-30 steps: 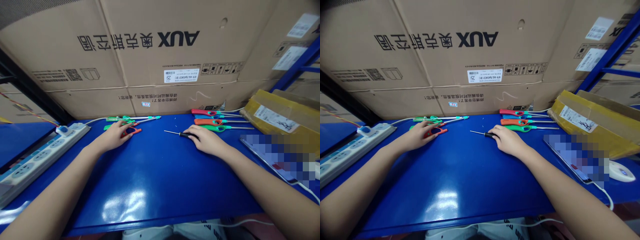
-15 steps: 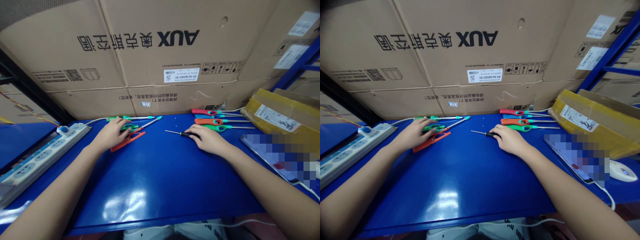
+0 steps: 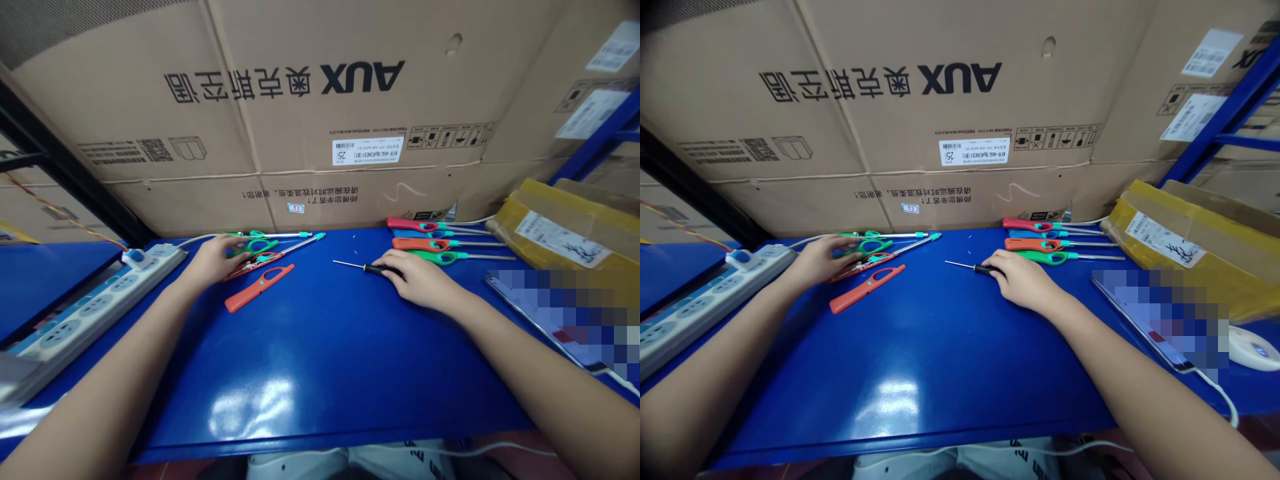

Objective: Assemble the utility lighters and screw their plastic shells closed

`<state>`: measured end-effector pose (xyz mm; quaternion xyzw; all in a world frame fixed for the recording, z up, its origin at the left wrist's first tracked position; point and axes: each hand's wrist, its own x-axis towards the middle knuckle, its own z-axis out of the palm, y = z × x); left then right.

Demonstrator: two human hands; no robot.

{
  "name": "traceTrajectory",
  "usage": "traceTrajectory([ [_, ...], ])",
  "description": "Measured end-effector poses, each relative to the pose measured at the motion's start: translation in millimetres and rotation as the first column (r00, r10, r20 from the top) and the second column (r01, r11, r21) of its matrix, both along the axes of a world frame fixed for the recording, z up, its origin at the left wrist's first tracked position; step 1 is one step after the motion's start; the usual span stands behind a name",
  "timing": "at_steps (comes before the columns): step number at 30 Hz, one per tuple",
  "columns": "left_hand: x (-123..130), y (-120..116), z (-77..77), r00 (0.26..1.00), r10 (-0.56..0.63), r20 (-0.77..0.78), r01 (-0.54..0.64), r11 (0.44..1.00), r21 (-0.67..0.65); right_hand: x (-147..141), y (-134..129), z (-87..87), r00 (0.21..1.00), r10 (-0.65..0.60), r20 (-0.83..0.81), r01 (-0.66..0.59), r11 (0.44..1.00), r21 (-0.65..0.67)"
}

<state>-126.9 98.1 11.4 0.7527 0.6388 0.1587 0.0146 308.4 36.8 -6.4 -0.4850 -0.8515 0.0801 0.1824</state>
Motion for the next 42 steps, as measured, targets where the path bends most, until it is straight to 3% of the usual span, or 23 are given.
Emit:
traceTrajectory([
  [3, 6.8, -4.8, -0.9, 1.0, -0.011, -0.017, 0.013, 0.995, 0.095, -1.0, -0.6, -0.1, 1.0, -0.001, -0.001, 0.001, 1.0, 0.007],
  [5, 14.3, -10.5, 1.2, 0.996, -0.088, -0.032, 0.091, 0.989, 0.113, -2.3, -1.1, -0.3, 1.0, -0.018, 0.003, 0.018, 1.0, 0.003],
  [7, 23.2, -17.3, 4.1, 0.962, -0.257, -0.092, 0.264, 0.962, 0.07, -3.0, -1.4, -0.2, 0.999, -0.04, 0.01, 0.04, 0.999, 0.001],
  [9, 31.7, -23.4, 5.6, 0.93, -0.334, -0.153, 0.334, 0.942, -0.028, -2.3, -1.2, 0.4, 0.998, -0.067, 0.023, 0.067, 0.998, 0.01],
  [12, 38.6, -27.2, 4.7, 0.924, -0.339, -0.176, 0.32, 0.939, -0.124, 2.5, -0.3, 3.3, 0.988, -0.136, 0.075, 0.135, 0.991, 0.022],
  [16, 33.6, -24.4, 5.0, 0.886, -0.44, -0.146, 0.416, 0.894, -0.167, 12.9, 2.1, 7.3, 0.948, -0.258, 0.189, 0.26, 0.965, 0.011],
  [20, 25.3, -25.7, 12.6, 0.889, -0.454, -0.062, 0.425, 0.868, -0.256, 21.8, 5.7, 4.6, 0.93, -0.287, 0.23, 0.279, 0.958, 0.068],
  [25, 38.2, -40.3, 26.1, 0.848, -0.529, -0.005, 0.498, 0.801, -0.333, 17.9, 4.6, 3.6, 0.954, -0.237, 0.185, 0.2, 0.959, 0.201],
  [28, 56.8, -54.5, 31.9, 0.825, -0.561, 0.069, 0.541, 0.748, -0.384, 2.3, -3.0, 6.1, 0.996, -0.086, 0.012, 0.08, 0.963, 0.258],
  [31, 75.2, -70.8, 36.0, 0.785, -0.605, 0.134, 0.598, 0.682, -0.422, -20.4, -14.3, 4.2, 0.979, 0.198, -0.039, -0.189, 0.967, 0.171],
  [34, 88.7, -84.7, 37.5, 0.745, -0.647, 0.165, 0.643, 0.63, -0.435, -41.1, -23.7, -0.9, 0.934, 0.358, 0.008, -0.358, 0.93, 0.08],
  [39, 103.9, -93.7, 25.6, 0.68, -0.695, 0.233, 0.723, 0.583, -0.37, -46.1, -30.3, 5.9, 0.903, 0.429, 0.008, -0.428, 0.903, -0.019],
  [42, 113.0, -94.7, 13.1, 0.648, -0.703, 0.292, 0.761, 0.604, -0.236, -32.1, -33.8, 20.2, 0.916, 0.401, 0.015, -0.393, 0.904, -0.167],
])
